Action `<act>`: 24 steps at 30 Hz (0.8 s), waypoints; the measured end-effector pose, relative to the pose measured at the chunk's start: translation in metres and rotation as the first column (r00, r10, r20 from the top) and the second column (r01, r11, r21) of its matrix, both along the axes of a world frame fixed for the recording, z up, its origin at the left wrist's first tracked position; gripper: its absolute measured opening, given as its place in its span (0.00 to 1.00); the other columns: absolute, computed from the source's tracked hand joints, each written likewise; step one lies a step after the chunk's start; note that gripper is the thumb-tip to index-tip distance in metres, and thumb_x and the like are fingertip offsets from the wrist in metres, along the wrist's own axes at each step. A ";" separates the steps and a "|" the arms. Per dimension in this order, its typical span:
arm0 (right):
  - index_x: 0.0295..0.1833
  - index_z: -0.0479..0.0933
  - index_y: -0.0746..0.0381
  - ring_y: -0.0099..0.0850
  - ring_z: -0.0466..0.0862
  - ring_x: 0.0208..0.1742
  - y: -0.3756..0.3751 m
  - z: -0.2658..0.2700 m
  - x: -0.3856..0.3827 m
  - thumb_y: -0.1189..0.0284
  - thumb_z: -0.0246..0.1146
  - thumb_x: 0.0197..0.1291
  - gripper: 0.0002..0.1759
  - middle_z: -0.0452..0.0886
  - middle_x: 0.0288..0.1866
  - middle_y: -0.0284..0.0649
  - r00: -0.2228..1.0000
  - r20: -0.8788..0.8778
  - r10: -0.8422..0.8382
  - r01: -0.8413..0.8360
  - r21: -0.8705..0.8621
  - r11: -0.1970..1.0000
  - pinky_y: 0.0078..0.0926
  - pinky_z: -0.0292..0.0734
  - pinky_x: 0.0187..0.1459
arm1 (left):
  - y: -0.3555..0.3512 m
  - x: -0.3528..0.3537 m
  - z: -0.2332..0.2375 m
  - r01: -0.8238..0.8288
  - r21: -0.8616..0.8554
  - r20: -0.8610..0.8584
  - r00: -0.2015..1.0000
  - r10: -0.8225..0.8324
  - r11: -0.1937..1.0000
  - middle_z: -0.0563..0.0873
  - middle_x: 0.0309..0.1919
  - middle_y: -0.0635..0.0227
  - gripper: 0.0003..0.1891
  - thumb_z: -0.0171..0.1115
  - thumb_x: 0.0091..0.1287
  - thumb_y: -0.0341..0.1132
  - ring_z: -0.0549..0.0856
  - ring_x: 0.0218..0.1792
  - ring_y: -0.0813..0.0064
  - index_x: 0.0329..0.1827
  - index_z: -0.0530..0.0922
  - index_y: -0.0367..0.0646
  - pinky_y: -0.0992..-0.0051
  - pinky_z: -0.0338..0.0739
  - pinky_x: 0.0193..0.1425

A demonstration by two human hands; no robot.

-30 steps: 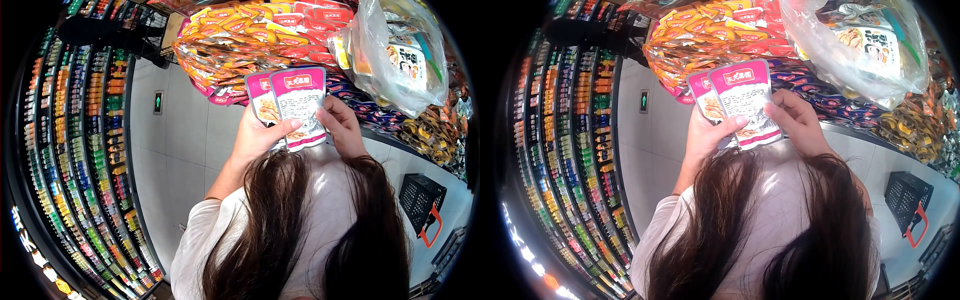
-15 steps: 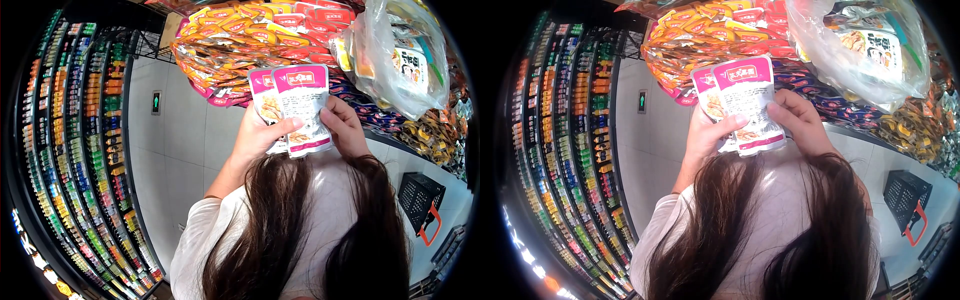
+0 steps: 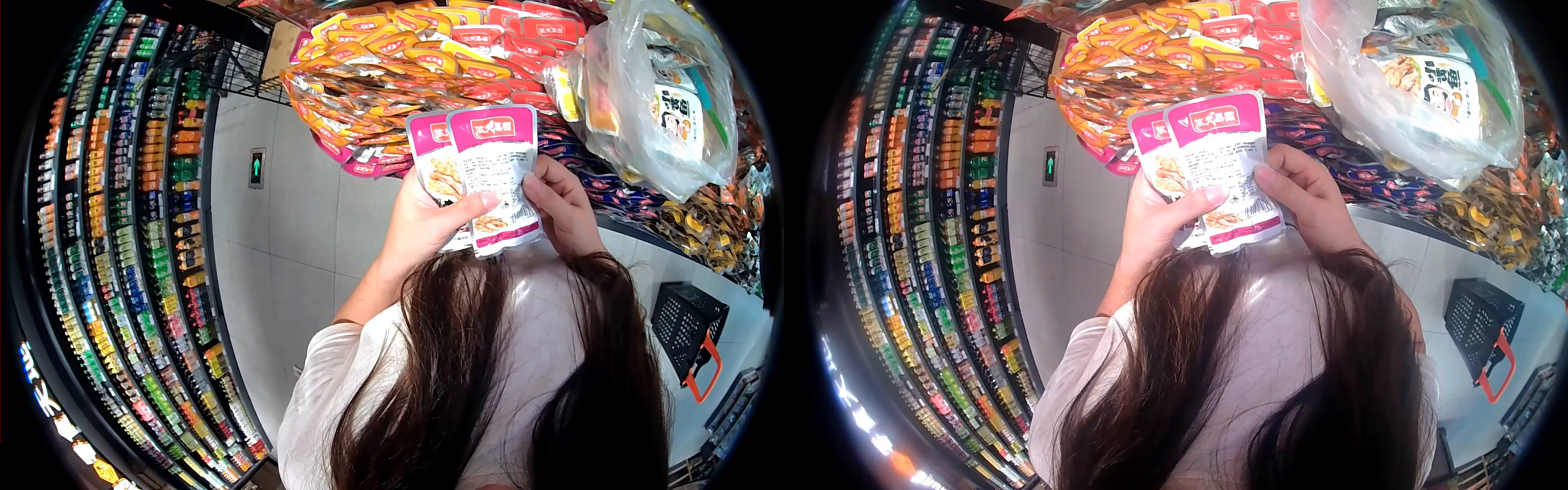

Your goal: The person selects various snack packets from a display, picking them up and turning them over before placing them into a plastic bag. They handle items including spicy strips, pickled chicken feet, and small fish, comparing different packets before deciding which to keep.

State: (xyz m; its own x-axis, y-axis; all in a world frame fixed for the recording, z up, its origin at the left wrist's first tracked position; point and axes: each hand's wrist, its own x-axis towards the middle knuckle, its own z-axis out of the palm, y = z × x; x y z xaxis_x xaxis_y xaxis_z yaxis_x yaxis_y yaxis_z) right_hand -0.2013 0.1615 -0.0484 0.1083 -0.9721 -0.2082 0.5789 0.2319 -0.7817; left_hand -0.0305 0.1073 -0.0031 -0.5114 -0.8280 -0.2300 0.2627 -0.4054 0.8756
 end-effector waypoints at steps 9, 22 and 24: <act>0.36 0.71 0.60 0.12 0.71 0.36 -0.004 -0.001 0.002 0.72 0.56 0.64 0.05 0.75 0.33 0.26 0.999 -0.030 -0.017 0.017 -0.010 1.000 0.12 0.65 0.39 | -0.003 0.002 -0.007 -0.012 -0.096 0.012 1.000 0.013 0.995 0.84 0.40 0.66 0.17 0.66 0.55 0.22 0.83 0.40 0.78 0.49 0.75 0.36 0.76 0.78 0.46; 0.37 0.71 0.61 0.12 0.71 0.37 -0.007 0.004 0.005 0.71 0.55 0.65 0.05 0.75 0.35 0.26 0.999 -0.026 0.024 -0.025 -0.027 0.999 0.13 0.65 0.40 | -0.002 0.008 -0.005 -0.004 -0.128 0.048 0.999 0.010 0.992 0.84 0.41 0.65 0.17 0.66 0.56 0.23 0.83 0.41 0.78 0.49 0.75 0.35 0.76 0.78 0.46; 0.37 0.71 0.61 0.12 0.71 0.37 -0.006 0.001 0.004 0.71 0.55 0.65 0.05 0.75 0.35 0.26 0.999 -0.033 0.026 -0.027 -0.034 0.999 0.13 0.65 0.41 | -0.001 0.009 -0.004 -0.005 -0.128 0.053 0.999 0.012 0.992 0.84 0.41 0.65 0.17 0.66 0.56 0.23 0.83 0.41 0.78 0.49 0.75 0.35 0.76 0.78 0.46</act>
